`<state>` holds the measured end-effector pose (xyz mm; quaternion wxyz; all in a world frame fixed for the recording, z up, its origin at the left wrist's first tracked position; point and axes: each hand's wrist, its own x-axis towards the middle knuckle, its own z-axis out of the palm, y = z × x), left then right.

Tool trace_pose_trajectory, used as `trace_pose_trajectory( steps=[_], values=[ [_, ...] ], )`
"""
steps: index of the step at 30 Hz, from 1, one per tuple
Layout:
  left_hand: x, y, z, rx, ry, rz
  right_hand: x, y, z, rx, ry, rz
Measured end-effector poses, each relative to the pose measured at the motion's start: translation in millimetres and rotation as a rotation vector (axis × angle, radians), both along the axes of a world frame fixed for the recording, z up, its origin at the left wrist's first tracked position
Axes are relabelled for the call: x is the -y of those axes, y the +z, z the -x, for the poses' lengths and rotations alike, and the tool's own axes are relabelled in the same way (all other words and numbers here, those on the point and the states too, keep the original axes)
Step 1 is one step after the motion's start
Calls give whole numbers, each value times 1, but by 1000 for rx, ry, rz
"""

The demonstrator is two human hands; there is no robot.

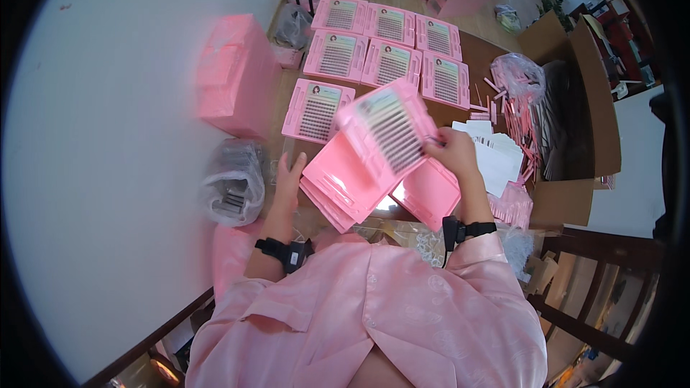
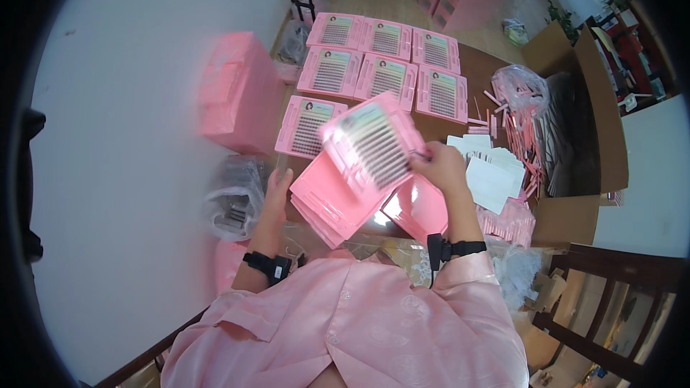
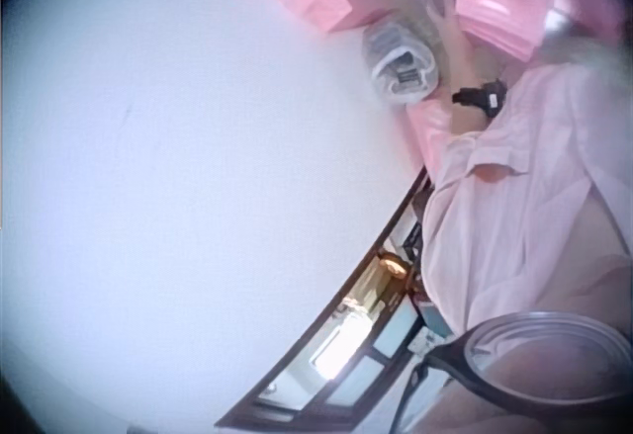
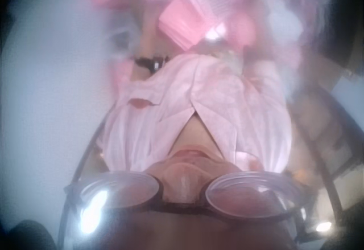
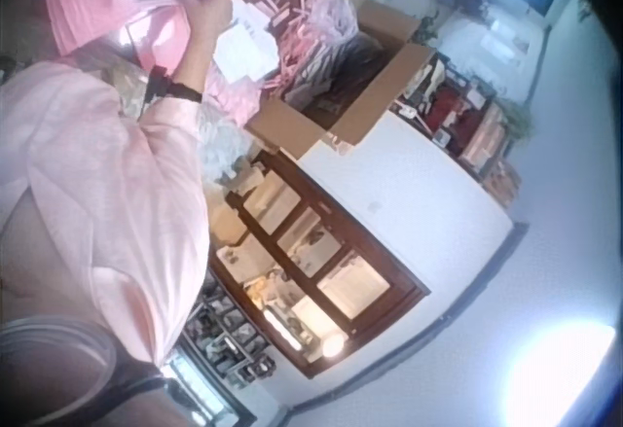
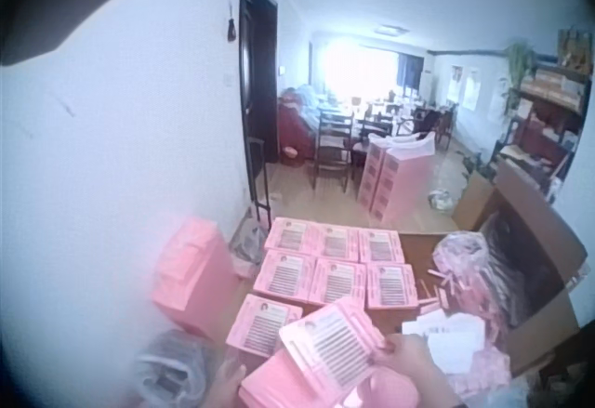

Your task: The person sits at a table and repeatedly picks up pink paper boxes and white paper inserts, places the inserts into the boxes, and stacks the assembled units. The person handles the items one at a time and arranges the finished boxes in rows on the table.

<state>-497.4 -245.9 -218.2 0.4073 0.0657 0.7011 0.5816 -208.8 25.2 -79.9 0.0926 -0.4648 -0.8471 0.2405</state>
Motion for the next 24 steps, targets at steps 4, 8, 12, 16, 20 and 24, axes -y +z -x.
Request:
trace_pose_trajectory(
  steps=[4,8,12,16,20,24],
  values=[
    [5,-29,-65,-28,74,144,-26,-23,-28,78,-321,31],
    [4,-48,-105,124,224,-13,-40,-73,-19,139,-369,-101],
    [13,-48,-104,198,172,-255,-31,-114,0,146,-369,9],
    [25,-37,-100,231,142,-176,-3,-128,17,194,-279,109],
    [30,-18,-101,254,99,-88,7,-127,37,229,-271,193],
    [29,-5,-102,246,44,-117,0,-125,52,239,-266,209]
  ],
)
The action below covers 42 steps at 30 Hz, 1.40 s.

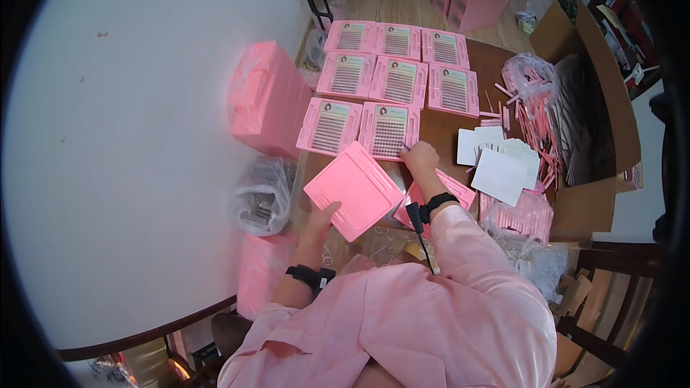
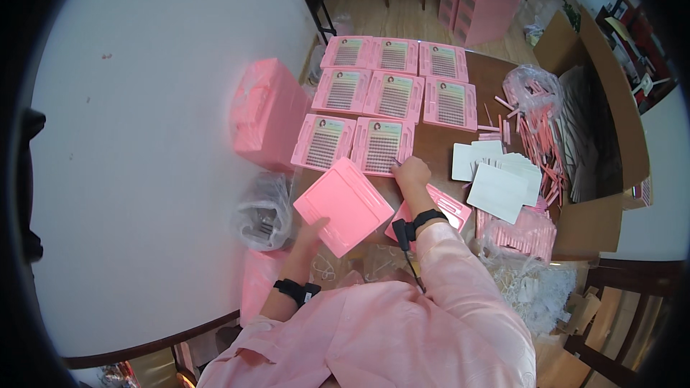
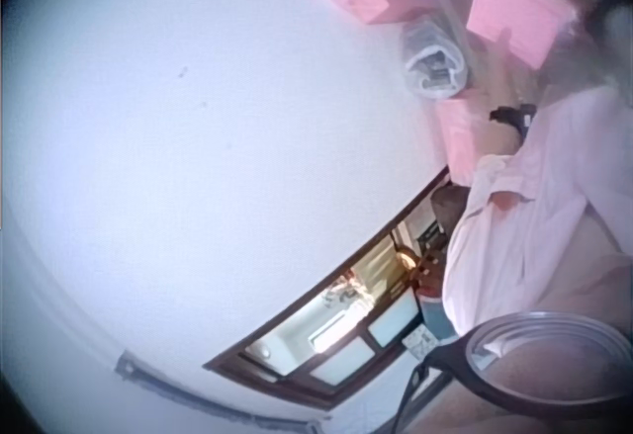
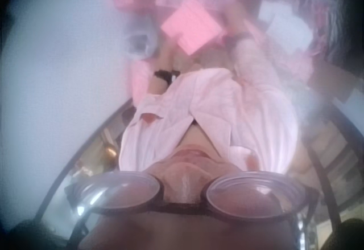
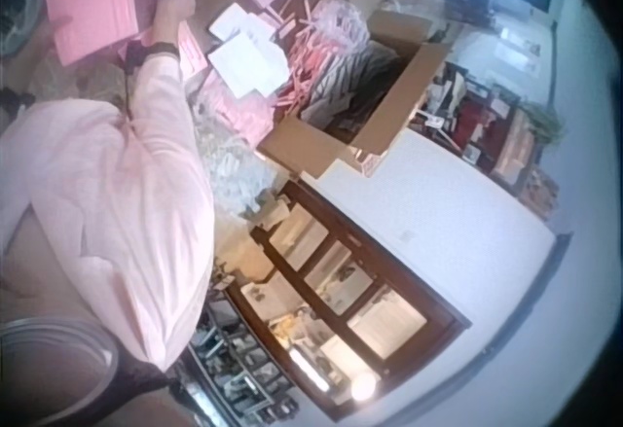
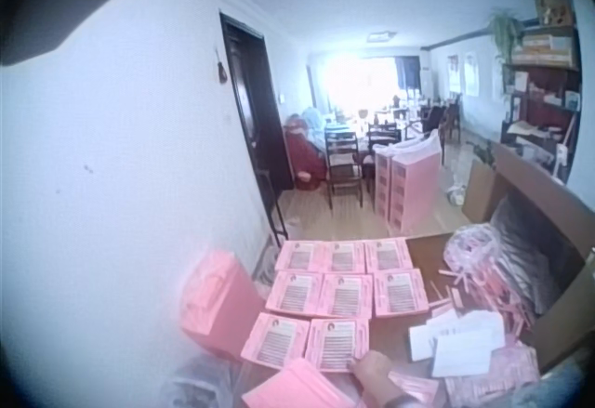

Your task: The person sits at a table and repeatedly picks up pink paper boxes and white paper inserts, places the inserts into the boxes, and stacks the assembled units. The person handles the items one at a time and arranges the finished boxes in rows on the table.

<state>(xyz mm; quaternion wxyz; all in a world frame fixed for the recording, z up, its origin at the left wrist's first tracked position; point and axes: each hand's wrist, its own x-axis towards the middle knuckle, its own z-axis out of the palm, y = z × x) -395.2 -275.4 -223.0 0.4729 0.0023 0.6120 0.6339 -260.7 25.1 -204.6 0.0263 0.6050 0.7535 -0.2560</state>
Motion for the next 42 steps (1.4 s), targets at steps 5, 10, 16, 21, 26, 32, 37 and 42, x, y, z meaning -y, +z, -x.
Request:
trace_pose_trajectory(
  steps=[5,10,16,21,26,32,37,42],
  values=[
    [2,-4,3,-31,-62,-53,9,2,0,-95,89,-15],
    [-9,3,8,-541,-68,214,45,5,-31,-519,102,157],
    [-33,45,32,-1324,-232,436,55,4,-104,-453,21,116],
    [-42,41,69,-1165,-206,518,74,10,-193,41,-235,-46],
    [-17,23,64,-58,-188,169,106,7,-220,105,-313,57],
    [1,6,67,153,-248,120,94,-9,-130,-544,4,299],
    [14,1,58,305,-197,1,90,-8,-41,-822,-69,857],
    [22,7,50,339,-36,-152,109,15,-16,-835,-179,1071]
  ],
)
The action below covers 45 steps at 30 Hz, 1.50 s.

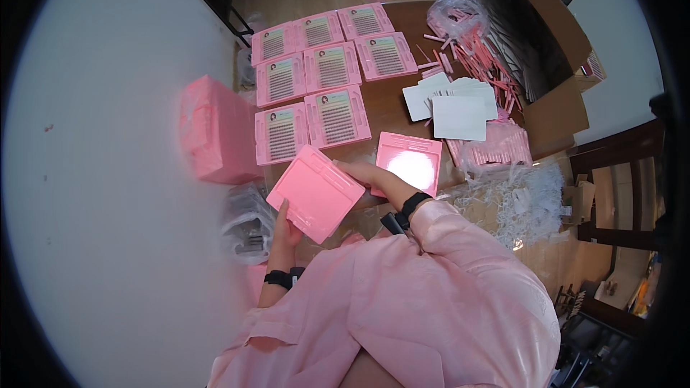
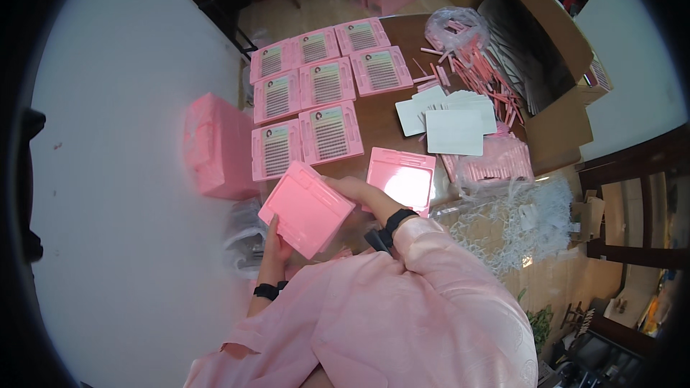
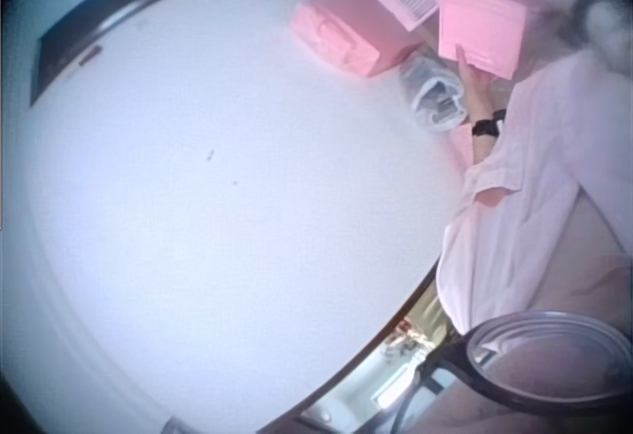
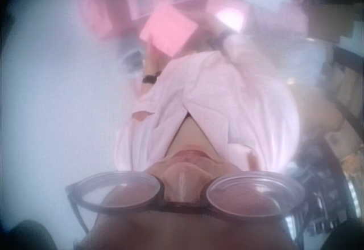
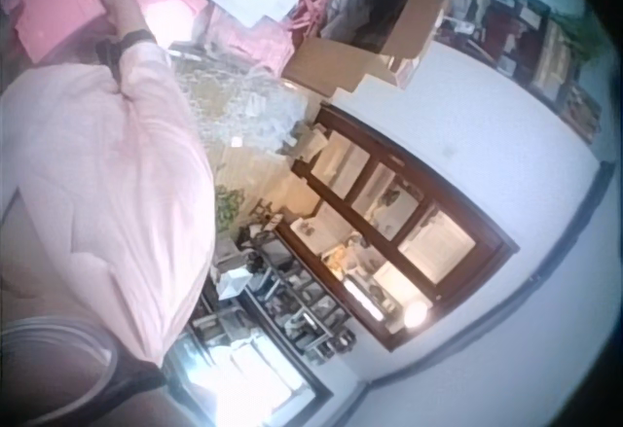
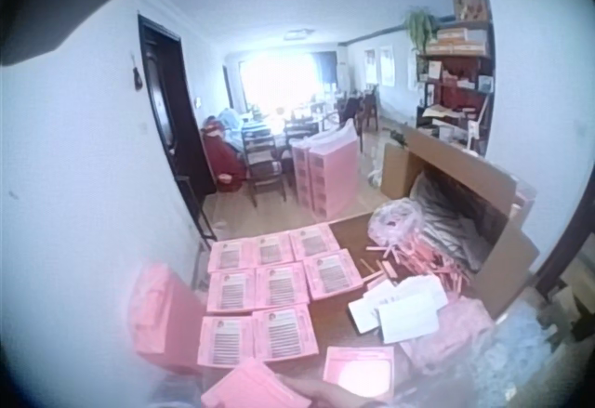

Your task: The person sits at a table and repeatedly picks up pink paper boxes and white paper inserts, places the inserts into the boxes, and stacks the assembled units. The person handles the items one at a time and arranges the finished boxes in rows on the table.

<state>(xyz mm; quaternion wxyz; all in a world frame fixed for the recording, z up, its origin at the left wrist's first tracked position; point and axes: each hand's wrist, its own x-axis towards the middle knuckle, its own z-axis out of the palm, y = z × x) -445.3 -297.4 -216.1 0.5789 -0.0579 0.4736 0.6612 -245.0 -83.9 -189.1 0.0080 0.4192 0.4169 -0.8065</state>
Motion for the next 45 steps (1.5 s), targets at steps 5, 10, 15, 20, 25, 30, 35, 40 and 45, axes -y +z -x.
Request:
trace_pose_trajectory(
  steps=[5,10,15,20,25,30,35,40,45],
  values=[
    [3,34,3,-14,-35,-31,6,17,-13,72,141,-259],
    [-62,59,-32,-68,-257,-102,-8,33,-95,167,-80,-403],
    [-149,58,-107,7,-499,-136,-30,42,-198,125,-409,-301],
    [-192,37,-153,-42,-626,60,-62,29,-257,320,-365,-196],
    [-183,31,-169,-299,-589,-9,-104,11,-303,878,-575,-974],
    [-174,45,-167,-693,-378,296,-164,-21,-330,946,-690,-963],
    [-182,61,-165,-1041,-297,185,-205,-55,-348,722,-557,-963],
    [-205,89,-194,-1090,-222,8,-206,-38,-372,311,-820,-1024],
    [-255,115,-239,-1111,-323,-347,-167,41,-381,-124,-1082,-347]
  ],
)
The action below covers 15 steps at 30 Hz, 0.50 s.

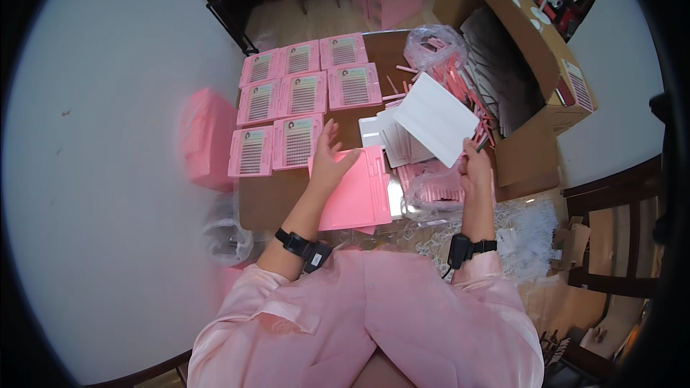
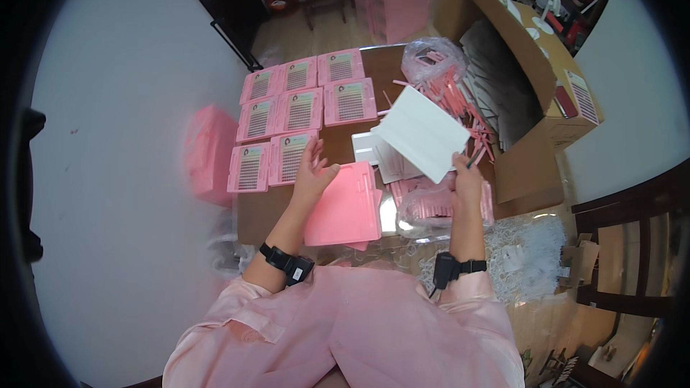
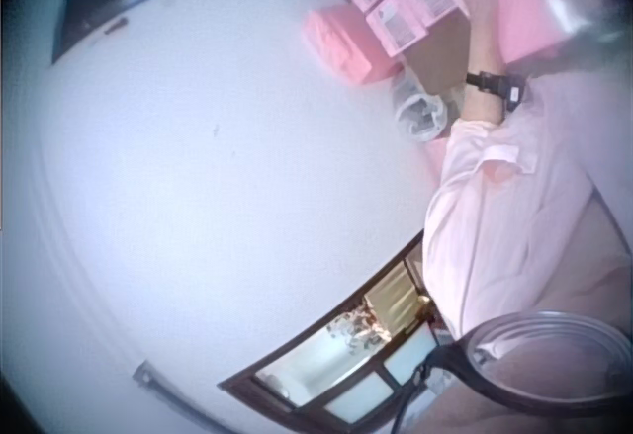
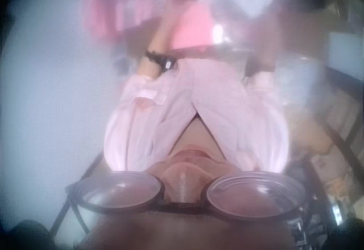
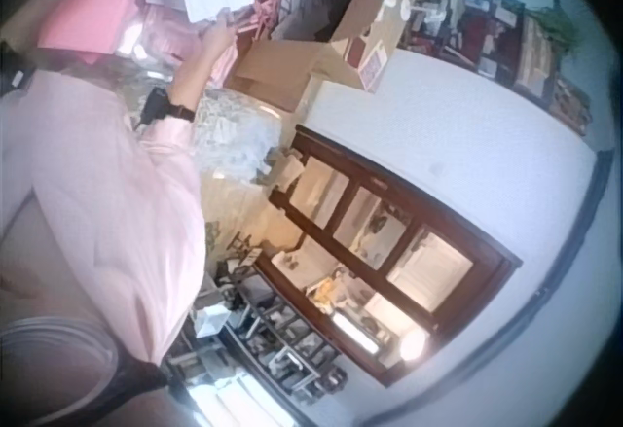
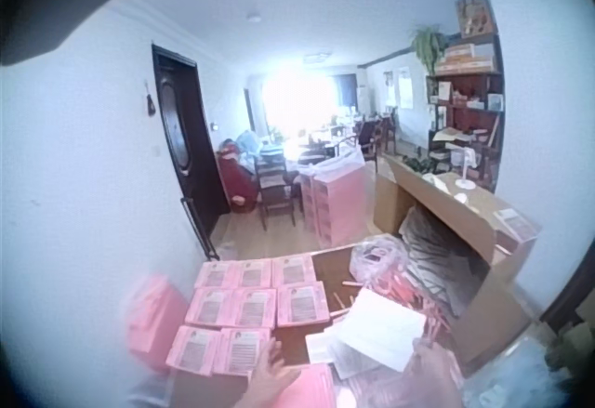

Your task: The person sits at a table and repeatedly picks up pink paper boxes and white paper inserts, places the inserts into the boxes, and stacks the assembled units. The person handles the items one at a time and arranges the finished boxes in rows on the table.

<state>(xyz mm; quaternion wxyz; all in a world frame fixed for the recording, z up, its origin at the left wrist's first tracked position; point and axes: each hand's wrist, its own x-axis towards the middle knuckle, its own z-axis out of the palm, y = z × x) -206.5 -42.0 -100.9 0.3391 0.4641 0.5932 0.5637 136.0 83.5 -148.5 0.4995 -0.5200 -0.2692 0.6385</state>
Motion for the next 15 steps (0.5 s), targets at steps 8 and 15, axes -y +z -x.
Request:
trace_pose_trajectory(
  steps=[8,15],
  values=[
    [-45,35,-35,688,-475,-172,74,57,81,-495,324,323],
    [-39,65,-34,919,-588,-284,104,53,107,-501,604,401]
  ],
)
